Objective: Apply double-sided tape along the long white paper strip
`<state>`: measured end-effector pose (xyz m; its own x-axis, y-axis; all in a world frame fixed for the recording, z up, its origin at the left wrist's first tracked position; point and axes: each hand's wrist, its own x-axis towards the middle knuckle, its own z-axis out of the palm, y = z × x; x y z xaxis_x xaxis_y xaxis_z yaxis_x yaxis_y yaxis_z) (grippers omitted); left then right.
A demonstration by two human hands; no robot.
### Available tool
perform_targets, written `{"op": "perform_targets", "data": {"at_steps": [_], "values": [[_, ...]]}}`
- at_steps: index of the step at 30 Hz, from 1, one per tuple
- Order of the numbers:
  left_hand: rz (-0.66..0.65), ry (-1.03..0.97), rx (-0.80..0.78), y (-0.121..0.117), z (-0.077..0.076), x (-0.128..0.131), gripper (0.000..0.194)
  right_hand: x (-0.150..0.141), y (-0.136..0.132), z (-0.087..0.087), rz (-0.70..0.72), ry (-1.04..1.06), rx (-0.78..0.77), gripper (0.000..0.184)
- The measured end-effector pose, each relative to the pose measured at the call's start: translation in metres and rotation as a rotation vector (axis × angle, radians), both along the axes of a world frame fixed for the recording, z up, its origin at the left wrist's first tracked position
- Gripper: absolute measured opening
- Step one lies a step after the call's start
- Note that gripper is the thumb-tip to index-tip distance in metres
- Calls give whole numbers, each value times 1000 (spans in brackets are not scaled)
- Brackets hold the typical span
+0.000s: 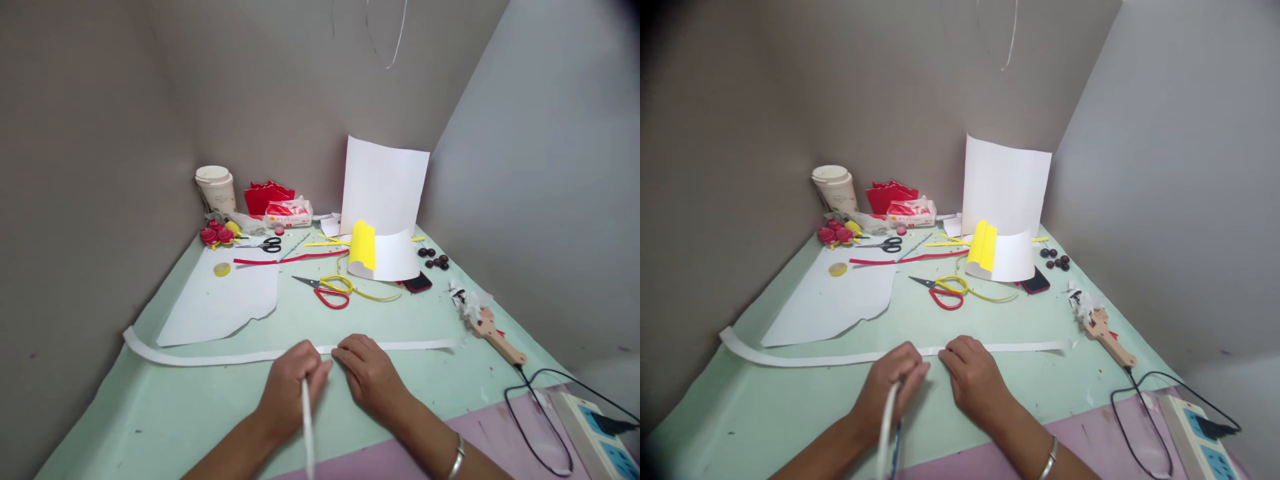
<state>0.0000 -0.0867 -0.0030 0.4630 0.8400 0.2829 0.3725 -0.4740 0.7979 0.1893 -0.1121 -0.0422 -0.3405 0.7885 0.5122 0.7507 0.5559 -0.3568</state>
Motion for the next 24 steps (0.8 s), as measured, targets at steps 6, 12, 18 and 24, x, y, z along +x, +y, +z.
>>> {"op": "perform_targets", "data": {"at_steps": [6,12,18,24], "values": [[-65,374,418,-29,-8,11,22,1,0,0,45,-44,35,47],[50,676,504,-39,-26,11,44,2,0,-4,33,-87,13,46],[46,806,378,-38,-27,14,40,1,1,-3,55,-82,21,42],[122,840,480,-42,-22,13,34,0,1,-3,40,-74,26,41]]}}
